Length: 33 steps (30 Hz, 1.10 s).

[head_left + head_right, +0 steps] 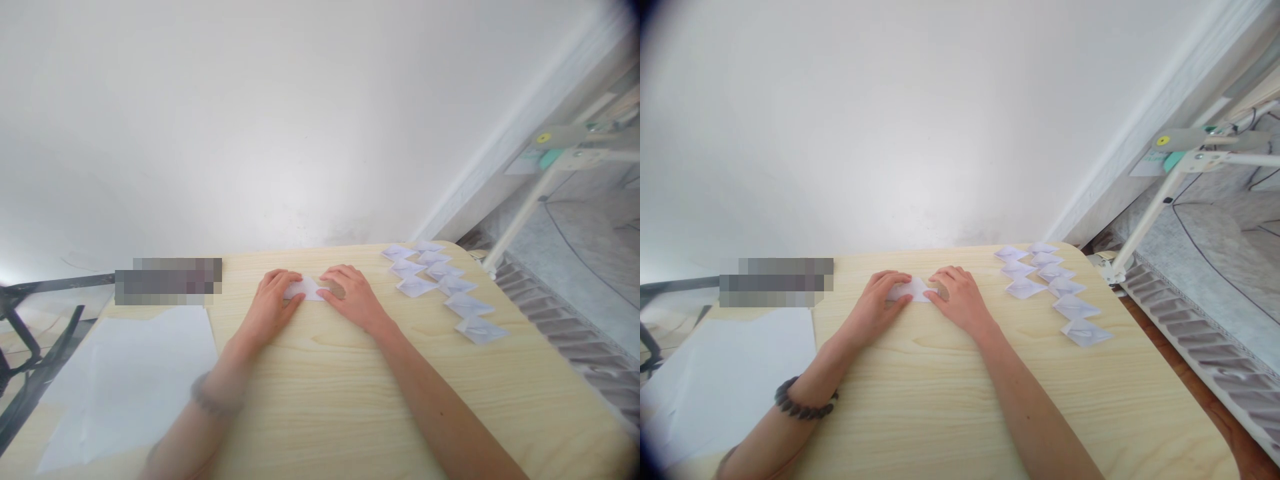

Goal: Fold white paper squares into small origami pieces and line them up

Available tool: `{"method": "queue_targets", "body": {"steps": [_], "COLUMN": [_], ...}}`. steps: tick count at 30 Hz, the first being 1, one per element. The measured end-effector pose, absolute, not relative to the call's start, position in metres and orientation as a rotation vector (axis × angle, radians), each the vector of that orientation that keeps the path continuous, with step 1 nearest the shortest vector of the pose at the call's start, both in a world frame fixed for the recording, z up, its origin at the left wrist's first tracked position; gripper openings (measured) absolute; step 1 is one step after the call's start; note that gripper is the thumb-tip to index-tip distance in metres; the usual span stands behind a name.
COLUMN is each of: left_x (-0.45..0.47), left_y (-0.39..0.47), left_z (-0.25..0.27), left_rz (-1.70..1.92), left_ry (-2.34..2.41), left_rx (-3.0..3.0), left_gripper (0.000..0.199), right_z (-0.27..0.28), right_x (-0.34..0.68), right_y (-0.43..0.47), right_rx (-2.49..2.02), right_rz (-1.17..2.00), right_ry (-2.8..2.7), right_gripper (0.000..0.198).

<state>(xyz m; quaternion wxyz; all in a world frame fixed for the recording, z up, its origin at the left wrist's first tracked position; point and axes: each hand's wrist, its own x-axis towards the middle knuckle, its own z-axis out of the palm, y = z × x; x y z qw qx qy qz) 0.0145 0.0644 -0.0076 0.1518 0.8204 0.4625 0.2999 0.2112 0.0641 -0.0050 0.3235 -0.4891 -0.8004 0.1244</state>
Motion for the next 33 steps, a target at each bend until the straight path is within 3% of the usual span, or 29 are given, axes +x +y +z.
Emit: {"method": "queue_targets", "body": {"steps": [10,18,33], "left_x": [0.016,0.017,0.019], "left_y": [0.062,0.06,0.059], "left_z": [0.0,0.01,0.008], "left_rz": [0.885,0.937,0.975], "left_ry": [1.293,1.279,1.249], "left_rx": [2.354,2.322,2.558], "left_gripper": [0.036,0.011,0.012], "right_z": [-0.002,-0.005,0.002], "right_x": [0.211,0.214,0.214], "right_y": [0.063,0.065,0.062], "right_rx": [-1.155,-1.121,-1.074], "right_rz": [0.434,0.536,0.669], "right_ry": [-2.077,-1.965,-1.922], "right_gripper": [0.013,0.009,0.008]}}
